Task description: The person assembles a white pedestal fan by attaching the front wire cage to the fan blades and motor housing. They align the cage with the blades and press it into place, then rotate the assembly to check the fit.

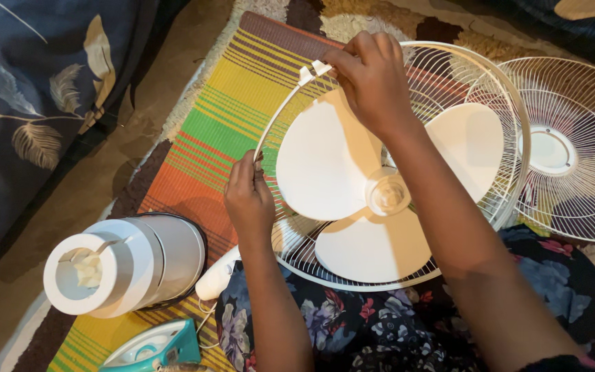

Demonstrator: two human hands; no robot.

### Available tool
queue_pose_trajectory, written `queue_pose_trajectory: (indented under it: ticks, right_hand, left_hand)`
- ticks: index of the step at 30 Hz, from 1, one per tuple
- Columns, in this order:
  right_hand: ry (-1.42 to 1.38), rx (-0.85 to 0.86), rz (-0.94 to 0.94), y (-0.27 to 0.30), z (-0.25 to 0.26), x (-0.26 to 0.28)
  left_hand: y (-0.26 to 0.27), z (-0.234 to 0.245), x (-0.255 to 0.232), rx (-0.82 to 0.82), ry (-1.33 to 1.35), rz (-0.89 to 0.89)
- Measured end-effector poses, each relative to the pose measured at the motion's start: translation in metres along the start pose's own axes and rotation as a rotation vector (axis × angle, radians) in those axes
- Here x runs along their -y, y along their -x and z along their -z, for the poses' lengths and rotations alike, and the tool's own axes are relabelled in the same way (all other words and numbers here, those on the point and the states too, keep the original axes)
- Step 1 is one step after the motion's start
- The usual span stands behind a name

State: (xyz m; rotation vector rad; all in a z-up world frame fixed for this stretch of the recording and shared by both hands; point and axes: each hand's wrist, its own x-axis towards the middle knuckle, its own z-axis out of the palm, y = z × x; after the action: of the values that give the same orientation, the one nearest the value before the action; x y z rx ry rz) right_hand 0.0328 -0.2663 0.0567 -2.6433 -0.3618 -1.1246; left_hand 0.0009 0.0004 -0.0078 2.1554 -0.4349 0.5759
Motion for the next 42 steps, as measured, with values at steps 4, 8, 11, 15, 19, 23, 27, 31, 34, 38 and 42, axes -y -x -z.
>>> queue_pose_trajectory:
  ticks: [4,8,11,15,19,23,27,31,34,38,42]
  right_hand:
    - [0.016,-0.035,0.002,0.001,-0.004,0.002]
    - [0.014,-0.035,-0.003,0.002,-0.006,0.005]
    - [0.023,-0.041,0.007,0.001,-0.006,0.007]
    - [0.033,-0.046,0.018,0.002,-0.009,0.01]
    - [0.042,-0.032,0.022,0.003,-0.01,0.008]
    - [0.017,-0.046,0.028,0.004,-0.008,0.007]
    - [0.004,-0.062,0.029,0.003,-0.007,0.005]
    - [-0.006,-0.058,0.02,0.004,-0.008,0.002]
    - [-0.013,-0.066,0.03,0.005,-0.01,0.0]
    - [0.004,-0.065,0.027,0.006,-0.015,-0.002]
    - [0.028,-0.062,0.036,0.007,-0.016,-0.004]
  left_hand:
    - [0.001,-0.003,0.005,-0.008,0.004,-0.005]
    - [0.002,-0.006,0.01,-0.009,0.031,0.028]
    - [0.003,-0.005,0.011,0.008,0.121,0.083]
    - [0.003,-0.003,0.018,0.021,0.211,0.09]
    - [0.005,-0.003,0.023,0.021,0.232,0.093]
    - [0.007,-0.006,0.023,0.014,0.263,0.095]
    - [0.007,-0.004,0.021,0.011,0.289,0.106]
    - [0.006,-0.002,0.019,-0.039,0.266,0.051]
    - [0.004,-0.001,0.016,-0.059,0.224,0.027]
    - [0.002,0.001,0.014,-0.083,0.121,-0.002]
    - [0.002,0.003,0.012,-0.111,0.073,-0.017]
